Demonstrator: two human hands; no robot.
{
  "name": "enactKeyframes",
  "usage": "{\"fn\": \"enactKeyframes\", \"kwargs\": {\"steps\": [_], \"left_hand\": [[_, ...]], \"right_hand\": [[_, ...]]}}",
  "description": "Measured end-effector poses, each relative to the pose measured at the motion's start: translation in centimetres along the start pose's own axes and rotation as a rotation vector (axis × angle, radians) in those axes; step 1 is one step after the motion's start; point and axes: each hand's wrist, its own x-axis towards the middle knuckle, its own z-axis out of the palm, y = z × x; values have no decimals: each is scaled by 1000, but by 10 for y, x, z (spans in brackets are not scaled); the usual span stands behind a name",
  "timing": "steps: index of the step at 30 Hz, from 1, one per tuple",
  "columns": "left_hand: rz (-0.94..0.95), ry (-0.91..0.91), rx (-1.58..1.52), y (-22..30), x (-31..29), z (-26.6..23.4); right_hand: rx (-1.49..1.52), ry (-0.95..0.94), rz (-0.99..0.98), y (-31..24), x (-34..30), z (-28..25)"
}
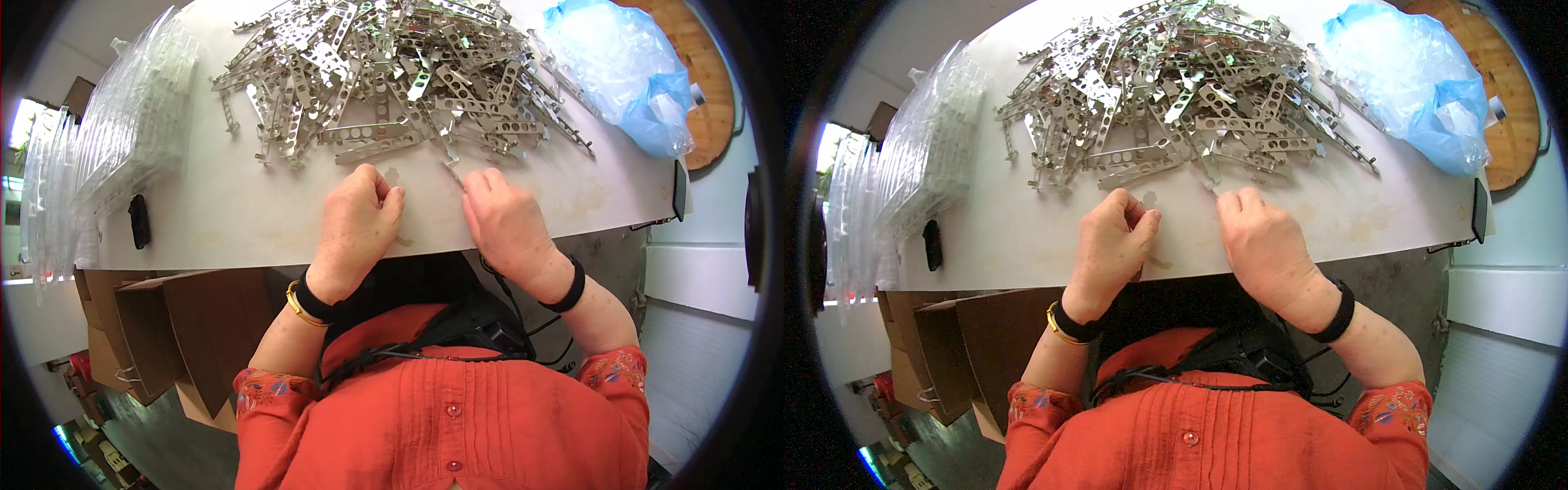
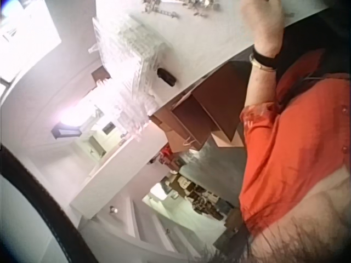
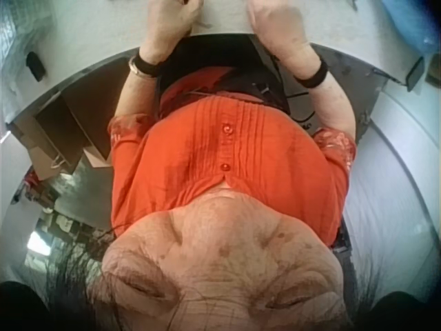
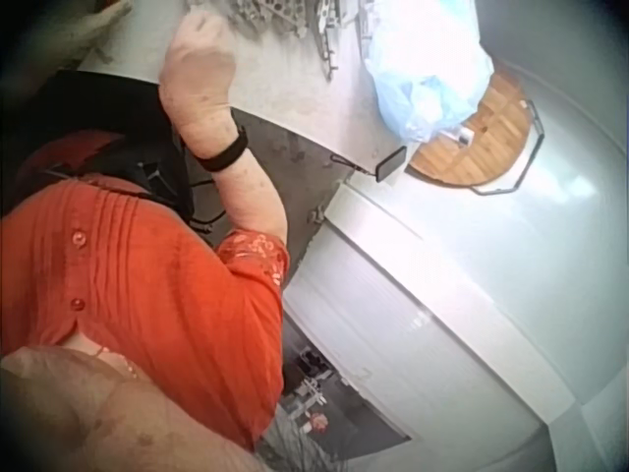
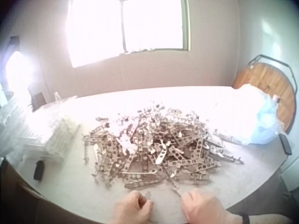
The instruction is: Picking up small metal brackets from a pile and placing them individually into small plastic bags.
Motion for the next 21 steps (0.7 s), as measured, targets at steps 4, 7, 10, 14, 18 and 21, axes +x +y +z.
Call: {"fn": "enactKeyframes", "kwargs": {"steps": [4,7,10,14,18,21], "left_hand": [[95,35,104,-3,3,6],[66,16,104,-1,3,5],[98,25,112,-3,2,6],[91,25,127,-2,1,6],[47,16,101,-2,-2,7],[56,12,64,-4,-3,8]], "right_hand": [[-25,-32,-43,-7,0,2],[39,-22,-84,-12,2,0],[67,-35,-64,-14,1,0],[150,-61,-42,-14,0,-4],[211,-69,-31,-11,-3,-5],[232,-76,-30,-10,-5,-5]]}}
